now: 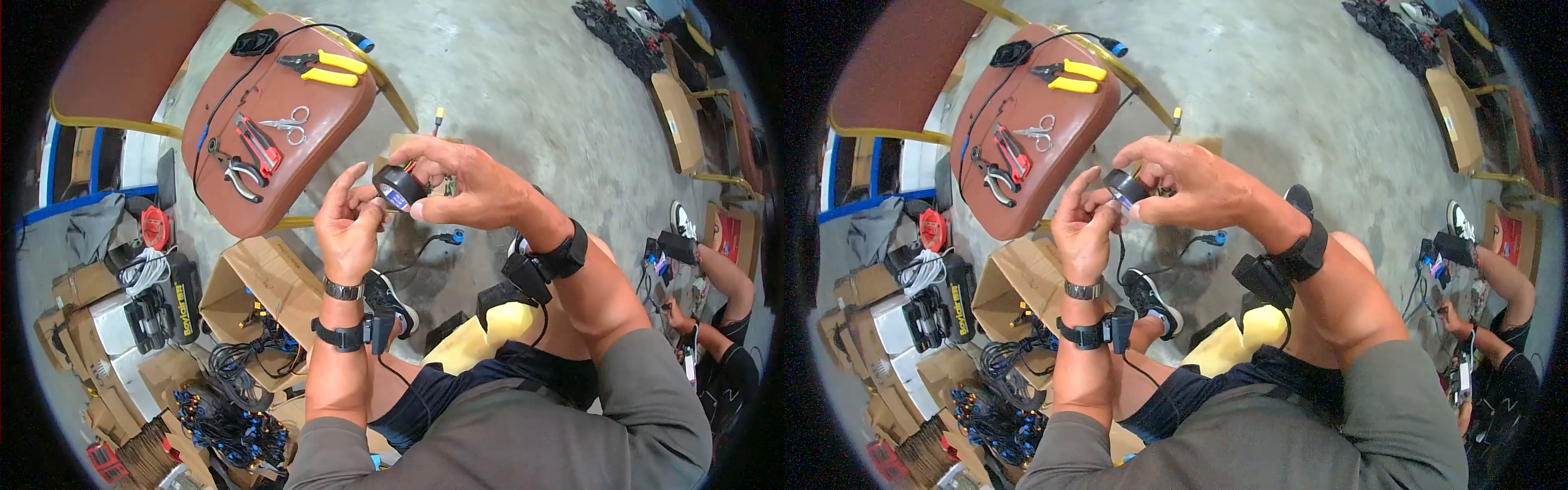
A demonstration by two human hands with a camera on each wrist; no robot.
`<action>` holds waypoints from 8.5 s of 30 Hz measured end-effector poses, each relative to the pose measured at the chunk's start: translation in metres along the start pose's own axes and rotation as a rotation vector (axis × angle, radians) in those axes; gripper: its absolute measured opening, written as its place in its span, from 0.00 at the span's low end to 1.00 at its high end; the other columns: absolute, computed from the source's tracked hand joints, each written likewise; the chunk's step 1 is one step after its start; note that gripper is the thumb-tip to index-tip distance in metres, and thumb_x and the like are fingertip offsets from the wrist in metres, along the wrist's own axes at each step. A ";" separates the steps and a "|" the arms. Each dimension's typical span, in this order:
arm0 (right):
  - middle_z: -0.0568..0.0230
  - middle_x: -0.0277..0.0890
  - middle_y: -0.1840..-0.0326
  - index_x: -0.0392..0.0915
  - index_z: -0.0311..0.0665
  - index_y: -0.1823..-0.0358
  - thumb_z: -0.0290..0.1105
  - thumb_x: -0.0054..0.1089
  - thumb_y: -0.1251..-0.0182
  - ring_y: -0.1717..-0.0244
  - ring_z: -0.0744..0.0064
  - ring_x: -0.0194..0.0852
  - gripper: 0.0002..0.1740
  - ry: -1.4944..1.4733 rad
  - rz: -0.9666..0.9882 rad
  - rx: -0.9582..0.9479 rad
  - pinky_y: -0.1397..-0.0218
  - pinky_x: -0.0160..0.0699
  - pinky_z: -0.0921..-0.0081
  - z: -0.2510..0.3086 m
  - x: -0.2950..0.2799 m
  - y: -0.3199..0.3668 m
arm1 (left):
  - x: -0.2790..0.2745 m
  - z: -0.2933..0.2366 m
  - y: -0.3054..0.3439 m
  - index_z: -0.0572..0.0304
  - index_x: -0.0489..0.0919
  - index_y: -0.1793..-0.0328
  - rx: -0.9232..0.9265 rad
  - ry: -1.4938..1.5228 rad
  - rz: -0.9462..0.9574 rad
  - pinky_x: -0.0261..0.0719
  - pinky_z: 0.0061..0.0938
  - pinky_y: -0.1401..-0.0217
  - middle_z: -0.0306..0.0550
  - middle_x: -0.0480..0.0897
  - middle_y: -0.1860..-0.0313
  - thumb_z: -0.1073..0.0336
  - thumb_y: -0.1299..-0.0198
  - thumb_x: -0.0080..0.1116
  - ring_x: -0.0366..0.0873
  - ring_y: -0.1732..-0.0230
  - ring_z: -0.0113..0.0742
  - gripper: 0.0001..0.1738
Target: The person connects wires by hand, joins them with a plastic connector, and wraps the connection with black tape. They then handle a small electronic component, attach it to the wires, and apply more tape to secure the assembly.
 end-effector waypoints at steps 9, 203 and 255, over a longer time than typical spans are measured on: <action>0.55 0.82 0.68 0.84 0.33 0.55 0.54 0.58 0.27 0.65 0.70 0.77 0.27 0.025 0.078 0.213 0.59 0.74 0.66 -0.023 0.011 -0.002 | 0.004 0.004 -0.002 0.68 0.72 0.32 0.035 0.147 0.048 0.86 0.25 0.64 0.49 0.83 0.53 0.87 0.42 0.55 0.85 0.65 0.33 0.30; 0.49 0.87 0.67 0.81 0.28 0.47 0.40 0.69 0.45 0.67 0.63 0.85 0.27 -0.005 -0.026 0.299 0.60 0.83 0.69 -0.045 -0.006 -0.010 | 0.033 -0.002 0.030 0.66 0.79 0.56 0.227 -0.303 0.045 0.81 0.21 0.59 0.40 0.83 0.64 0.84 0.44 0.65 0.80 0.65 0.23 0.12; 0.68 0.70 0.72 0.79 0.28 0.66 0.38 0.58 0.25 0.66 0.80 0.66 0.17 -0.313 0.010 0.284 0.62 0.70 0.73 -0.049 0.040 -0.003 | 0.004 0.003 0.013 0.66 0.79 0.41 -0.061 0.460 -0.151 0.74 0.22 0.79 0.57 0.87 0.56 0.84 0.40 0.58 0.80 0.77 0.33 0.20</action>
Point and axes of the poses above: each hand's wrist, its own y-axis away from the middle knuckle, its own x-axis out of the palm, z = x × y, the point moved 6 cm from there along -y, towards the middle knuckle
